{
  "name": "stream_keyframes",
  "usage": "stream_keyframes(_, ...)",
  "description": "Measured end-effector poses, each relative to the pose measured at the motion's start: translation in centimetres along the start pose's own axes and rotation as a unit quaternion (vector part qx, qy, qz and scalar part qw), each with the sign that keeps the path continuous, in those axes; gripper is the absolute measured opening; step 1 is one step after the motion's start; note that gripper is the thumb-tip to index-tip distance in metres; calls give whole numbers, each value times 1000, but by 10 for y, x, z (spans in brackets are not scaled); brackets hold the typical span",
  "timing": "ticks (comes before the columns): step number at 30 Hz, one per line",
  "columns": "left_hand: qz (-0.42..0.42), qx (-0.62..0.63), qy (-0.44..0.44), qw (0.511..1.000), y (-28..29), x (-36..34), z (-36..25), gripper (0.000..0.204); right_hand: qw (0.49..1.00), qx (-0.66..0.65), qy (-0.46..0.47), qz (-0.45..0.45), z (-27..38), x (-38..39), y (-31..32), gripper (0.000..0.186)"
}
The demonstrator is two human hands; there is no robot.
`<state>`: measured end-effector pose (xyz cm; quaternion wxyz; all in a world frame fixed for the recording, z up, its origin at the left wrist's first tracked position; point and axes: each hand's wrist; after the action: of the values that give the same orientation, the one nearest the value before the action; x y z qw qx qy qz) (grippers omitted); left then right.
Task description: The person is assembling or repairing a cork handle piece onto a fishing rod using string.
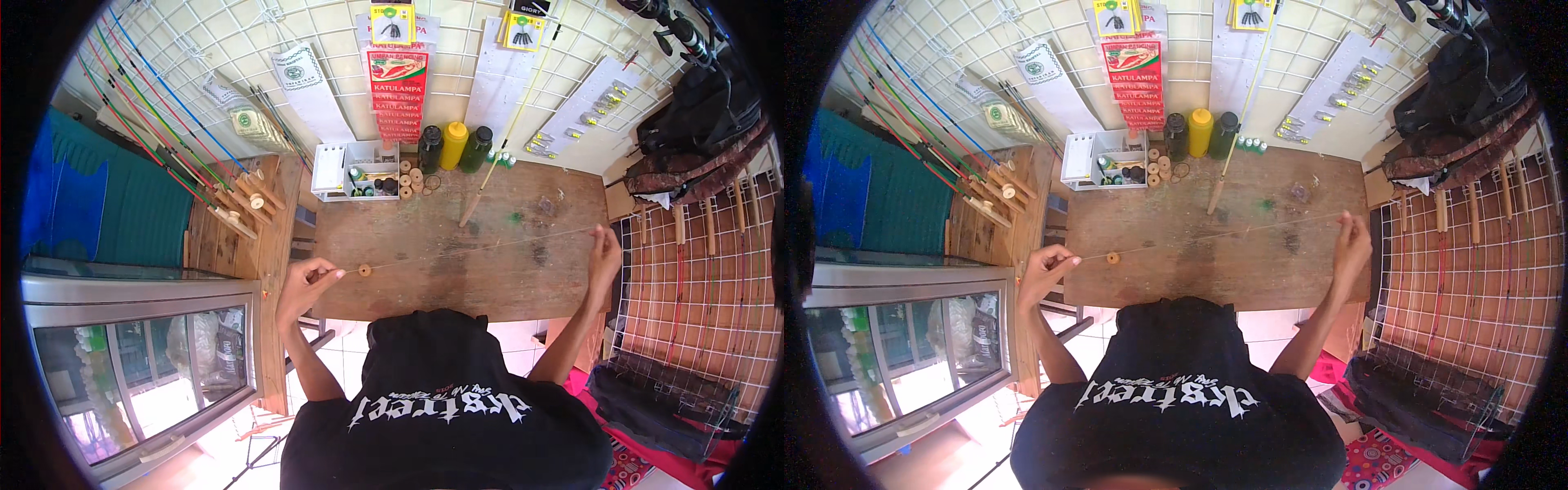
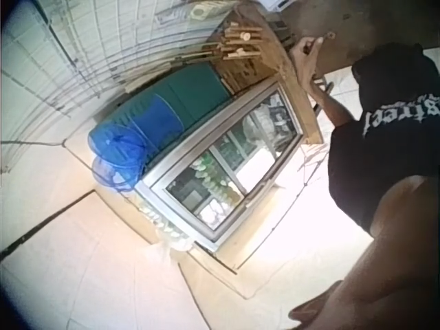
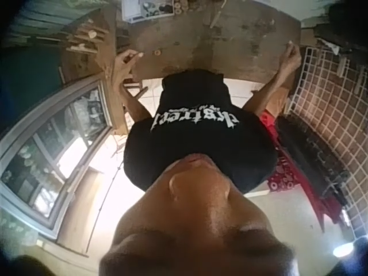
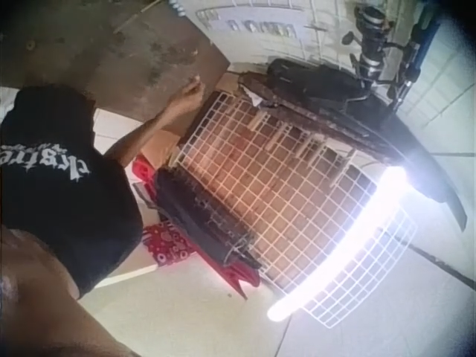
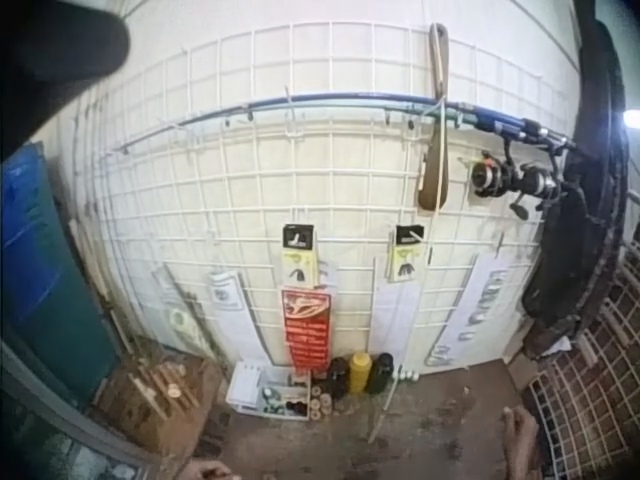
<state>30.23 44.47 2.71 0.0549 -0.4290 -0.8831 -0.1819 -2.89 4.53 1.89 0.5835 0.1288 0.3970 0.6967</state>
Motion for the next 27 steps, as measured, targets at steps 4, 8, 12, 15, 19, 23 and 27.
stream_keyframes(4, -7, 21, -6, 1000, -7, -6, 4, 12, 979, 175, -28, -101, 6, 4, 4, 28)
stream_keyframes(8, -29, 5, -19, 999, -11, -11, 1, 18, 951, 268, -74, -136, -6, -2, 6, 28)
stream_keyframes(12, -25, 10, -26, 999, 10, -5, 21, 16, 920, 308, -88, -226, -27, -8, 21, 26)
stream_keyframes(15, -42, 40, 16, 998, 22, 2, 22, 13, 912, 325, -114, -222, -29, -12, 32, 24)
stream_keyframes(19, -79, 12, 22, 997, 24, 4, 11, 11, 890, 381, -154, -196, -18, -16, 34, 19)
stream_keyframes(23, -19, -151, -38, 988, -15, -21, -6, 17, 904, 383, 71, -175, -14, -3, -2, 24)
stream_keyframes(27, 73, -132, -128, 980, -97, -44, -25, 21, 969, -107, 198, 102, 95, 45, -69, 33)
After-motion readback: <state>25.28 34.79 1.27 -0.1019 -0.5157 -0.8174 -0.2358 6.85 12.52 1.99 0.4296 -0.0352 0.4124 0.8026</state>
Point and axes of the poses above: each hand's wrist, its own x-axis away from the middle knuckle, its own y-axis out of the back of the hand, z = x × y, and after that the axes turned 3 degrees about x, right-handed
